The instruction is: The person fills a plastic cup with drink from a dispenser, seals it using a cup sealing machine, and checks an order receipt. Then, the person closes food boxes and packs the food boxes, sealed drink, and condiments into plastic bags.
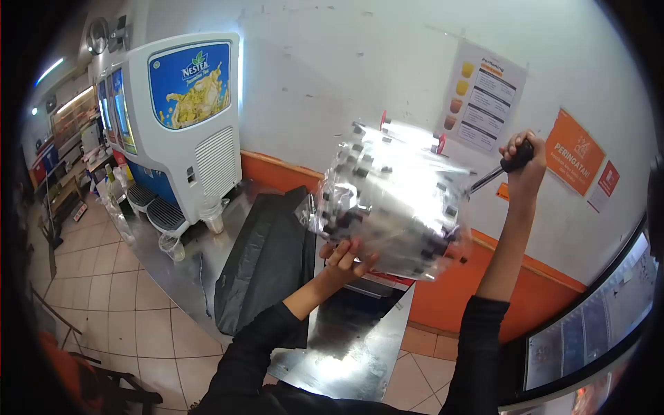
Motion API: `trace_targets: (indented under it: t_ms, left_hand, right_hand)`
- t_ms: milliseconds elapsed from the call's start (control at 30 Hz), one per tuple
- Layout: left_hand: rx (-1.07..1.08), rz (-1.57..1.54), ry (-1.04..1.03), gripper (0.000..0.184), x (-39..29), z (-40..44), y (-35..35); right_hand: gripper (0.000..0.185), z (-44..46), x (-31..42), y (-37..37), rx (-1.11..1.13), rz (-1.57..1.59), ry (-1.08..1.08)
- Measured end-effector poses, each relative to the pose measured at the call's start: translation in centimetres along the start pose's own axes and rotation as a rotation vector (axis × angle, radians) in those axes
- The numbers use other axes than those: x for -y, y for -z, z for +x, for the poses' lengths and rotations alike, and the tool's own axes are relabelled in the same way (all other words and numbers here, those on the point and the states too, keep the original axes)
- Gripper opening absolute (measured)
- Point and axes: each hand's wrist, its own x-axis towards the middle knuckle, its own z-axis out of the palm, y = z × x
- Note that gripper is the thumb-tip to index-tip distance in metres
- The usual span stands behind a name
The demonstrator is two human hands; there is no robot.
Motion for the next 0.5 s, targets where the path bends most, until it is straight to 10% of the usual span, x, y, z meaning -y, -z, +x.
trace_targets:
  t_ms: [367, 500]
  left_hand:
    - [-0.047, 0.061, 0.010, 0.036, -1.3, -2.1, -0.6]
    - [-0.065, 0.066, 0.019, 0.035, -1.7, -3.3, -0.7]
  right_hand:
    - [0.020, -10.9, -1.2, -0.8, -0.112, 0.254, 0.380]
    - [0.020, -19.3, -4.4, 3.7, 0.316, 0.198, 0.549]
